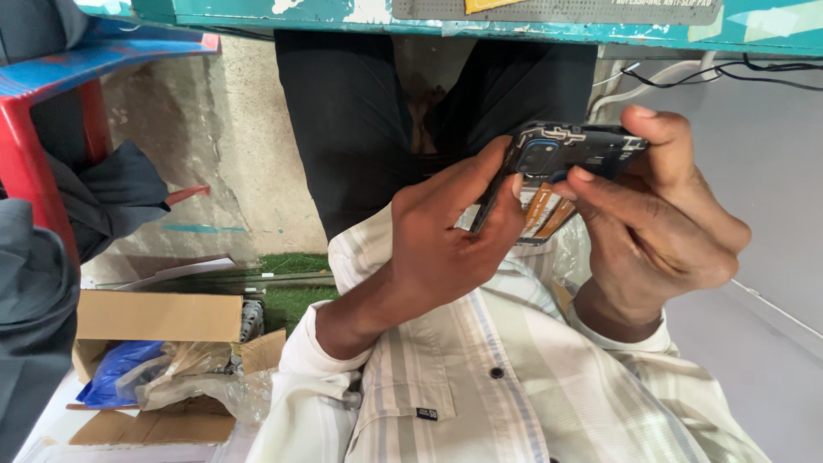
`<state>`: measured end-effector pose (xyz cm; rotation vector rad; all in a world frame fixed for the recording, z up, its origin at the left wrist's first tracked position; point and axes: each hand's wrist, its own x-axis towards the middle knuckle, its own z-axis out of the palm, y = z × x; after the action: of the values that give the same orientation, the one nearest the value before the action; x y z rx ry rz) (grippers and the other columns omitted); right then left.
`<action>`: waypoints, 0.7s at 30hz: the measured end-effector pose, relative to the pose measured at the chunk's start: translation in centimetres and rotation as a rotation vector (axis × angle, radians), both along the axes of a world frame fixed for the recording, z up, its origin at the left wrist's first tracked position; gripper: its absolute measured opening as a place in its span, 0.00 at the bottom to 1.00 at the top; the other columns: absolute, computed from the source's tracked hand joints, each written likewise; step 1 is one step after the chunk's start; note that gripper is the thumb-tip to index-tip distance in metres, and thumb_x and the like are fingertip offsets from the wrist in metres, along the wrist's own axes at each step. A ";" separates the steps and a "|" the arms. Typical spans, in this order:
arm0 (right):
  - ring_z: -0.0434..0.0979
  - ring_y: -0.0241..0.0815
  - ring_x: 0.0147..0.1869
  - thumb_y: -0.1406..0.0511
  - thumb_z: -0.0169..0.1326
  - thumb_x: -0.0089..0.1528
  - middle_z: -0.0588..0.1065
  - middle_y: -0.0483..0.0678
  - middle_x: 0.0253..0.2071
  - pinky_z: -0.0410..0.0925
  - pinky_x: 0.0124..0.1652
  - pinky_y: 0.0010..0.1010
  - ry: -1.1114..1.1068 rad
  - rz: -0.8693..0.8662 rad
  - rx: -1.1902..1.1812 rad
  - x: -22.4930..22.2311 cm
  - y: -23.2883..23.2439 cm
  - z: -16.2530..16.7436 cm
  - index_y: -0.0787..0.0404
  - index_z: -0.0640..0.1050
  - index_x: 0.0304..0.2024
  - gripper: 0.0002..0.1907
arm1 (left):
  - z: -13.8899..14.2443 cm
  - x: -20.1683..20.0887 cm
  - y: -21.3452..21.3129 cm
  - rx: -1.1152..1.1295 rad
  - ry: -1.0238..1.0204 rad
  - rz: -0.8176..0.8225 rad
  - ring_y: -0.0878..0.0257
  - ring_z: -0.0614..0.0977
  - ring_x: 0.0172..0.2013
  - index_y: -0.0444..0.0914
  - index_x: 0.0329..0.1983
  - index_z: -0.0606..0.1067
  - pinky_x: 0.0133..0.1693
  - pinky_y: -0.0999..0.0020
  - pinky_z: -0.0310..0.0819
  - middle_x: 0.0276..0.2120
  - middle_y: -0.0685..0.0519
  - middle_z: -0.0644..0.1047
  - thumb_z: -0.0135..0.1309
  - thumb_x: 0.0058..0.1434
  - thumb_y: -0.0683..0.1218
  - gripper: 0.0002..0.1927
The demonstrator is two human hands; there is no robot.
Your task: The person handles a disassembled smartphone, adjusting internal components and the camera module. They then pick up a teal phone case and use a screwdriver to remove a small part from it.
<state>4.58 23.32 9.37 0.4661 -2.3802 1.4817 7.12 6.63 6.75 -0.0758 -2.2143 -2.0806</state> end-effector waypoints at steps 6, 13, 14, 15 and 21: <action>0.83 0.57 0.52 0.86 0.68 0.57 0.71 0.73 0.61 0.81 0.43 0.33 -0.017 -0.003 0.013 0.3 0.1 -0.1 0.78 0.81 0.40 0.12 | 0.0 -0.1 0.1 0.020 0.005 0.014 0.66 0.87 0.37 0.27 0.60 0.73 0.38 0.77 0.82 0.39 0.44 0.83 0.60 0.70 0.36 0.17; 0.82 0.62 0.55 0.85 0.69 0.55 0.70 0.75 0.60 0.83 0.45 0.36 0.038 -0.002 0.074 0.4 0.1 -0.5 0.78 0.81 0.39 0.13 | -0.1 0.0 0.5 -0.014 0.005 0.048 0.67 0.87 0.38 0.28 0.60 0.74 0.39 0.76 0.82 0.39 0.45 0.83 0.61 0.70 0.36 0.16; 0.82 0.62 0.55 0.85 0.69 0.55 0.70 0.75 0.60 0.83 0.44 0.36 0.043 -0.005 0.093 0.4 0.1 -0.5 0.78 0.81 0.39 0.12 | -0.2 0.0 0.5 -0.008 -0.004 0.044 0.68 0.86 0.37 0.28 0.60 0.73 0.38 0.77 0.82 0.39 0.45 0.83 0.61 0.71 0.36 0.17; 0.83 0.63 0.55 0.85 0.70 0.55 0.70 0.75 0.60 0.83 0.44 0.36 0.050 -0.009 0.111 0.4 0.0 -0.5 0.78 0.81 0.39 0.12 | -0.2 0.0 0.6 -0.004 -0.011 0.041 0.69 0.86 0.37 0.28 0.60 0.73 0.37 0.77 0.82 0.38 0.46 0.82 0.60 0.71 0.36 0.17; 0.84 0.53 0.47 0.86 0.67 0.58 0.72 0.74 0.61 0.80 0.42 0.30 -0.119 -0.061 -0.002 0.8 -0.4 0.3 0.79 0.80 0.41 0.11 | -0.4 0.3 0.0 0.091 -0.127 -0.048 0.75 0.81 0.31 0.29 0.63 0.74 0.33 0.80 0.79 0.31 0.50 0.81 0.56 0.74 0.38 0.16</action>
<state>5.37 22.87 9.72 0.3094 -2.4591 1.5242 7.37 6.66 6.39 0.0114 -2.2035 -2.2688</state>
